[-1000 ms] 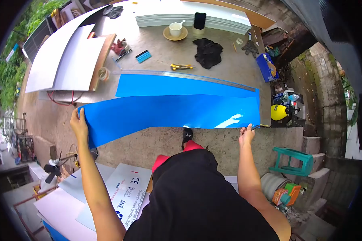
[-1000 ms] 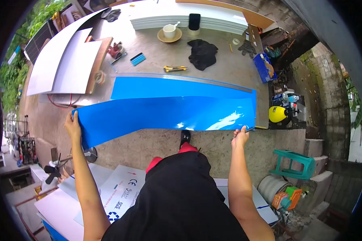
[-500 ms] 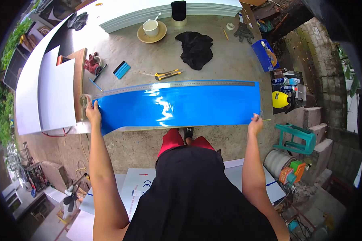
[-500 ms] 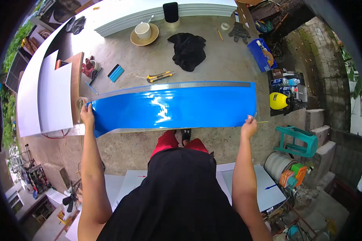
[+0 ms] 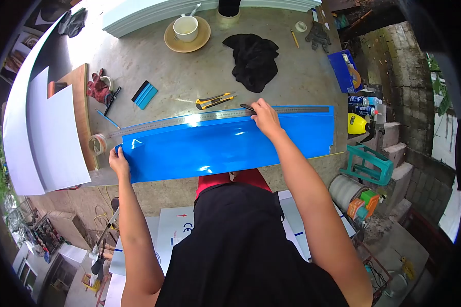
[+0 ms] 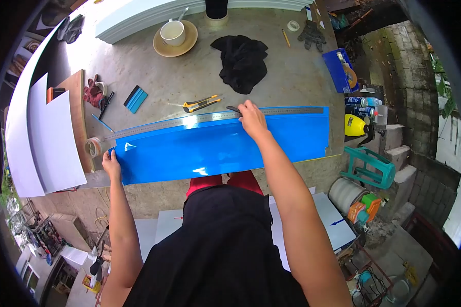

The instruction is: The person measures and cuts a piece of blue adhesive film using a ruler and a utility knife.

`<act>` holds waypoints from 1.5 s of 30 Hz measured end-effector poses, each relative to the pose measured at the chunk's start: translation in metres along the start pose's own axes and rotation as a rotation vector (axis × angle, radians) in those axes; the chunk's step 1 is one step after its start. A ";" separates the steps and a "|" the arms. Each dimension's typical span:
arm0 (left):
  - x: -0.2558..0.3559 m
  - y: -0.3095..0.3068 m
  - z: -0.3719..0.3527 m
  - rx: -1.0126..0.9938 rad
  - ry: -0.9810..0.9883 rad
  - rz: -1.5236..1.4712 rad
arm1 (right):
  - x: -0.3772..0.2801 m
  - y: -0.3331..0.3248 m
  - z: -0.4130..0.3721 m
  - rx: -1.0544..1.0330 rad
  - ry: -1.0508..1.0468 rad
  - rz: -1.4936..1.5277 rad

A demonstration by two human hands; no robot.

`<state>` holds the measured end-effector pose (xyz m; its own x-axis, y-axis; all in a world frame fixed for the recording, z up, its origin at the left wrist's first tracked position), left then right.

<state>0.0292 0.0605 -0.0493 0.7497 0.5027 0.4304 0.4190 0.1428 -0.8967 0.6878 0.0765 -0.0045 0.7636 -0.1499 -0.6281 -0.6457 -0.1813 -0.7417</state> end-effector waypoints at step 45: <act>0.037 0.061 -0.022 -0.129 0.022 -0.255 | -0.057 -0.055 0.024 -0.266 -0.161 -0.148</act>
<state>0.0940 0.0692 -0.0852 0.6224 0.4453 0.6436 0.6560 0.1517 -0.7394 0.6795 0.1189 0.0669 0.8249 0.0484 -0.5632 -0.4886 -0.4400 -0.7535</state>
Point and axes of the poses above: each hand's wrist, its own z-axis towards the middle knuckle, its own y-axis out of the palm, x = y × z, the point moved 10 cm from there along z, towards the middle knuckle, and after that the axes turned 12 degrees about z, right-handed, at the moved point
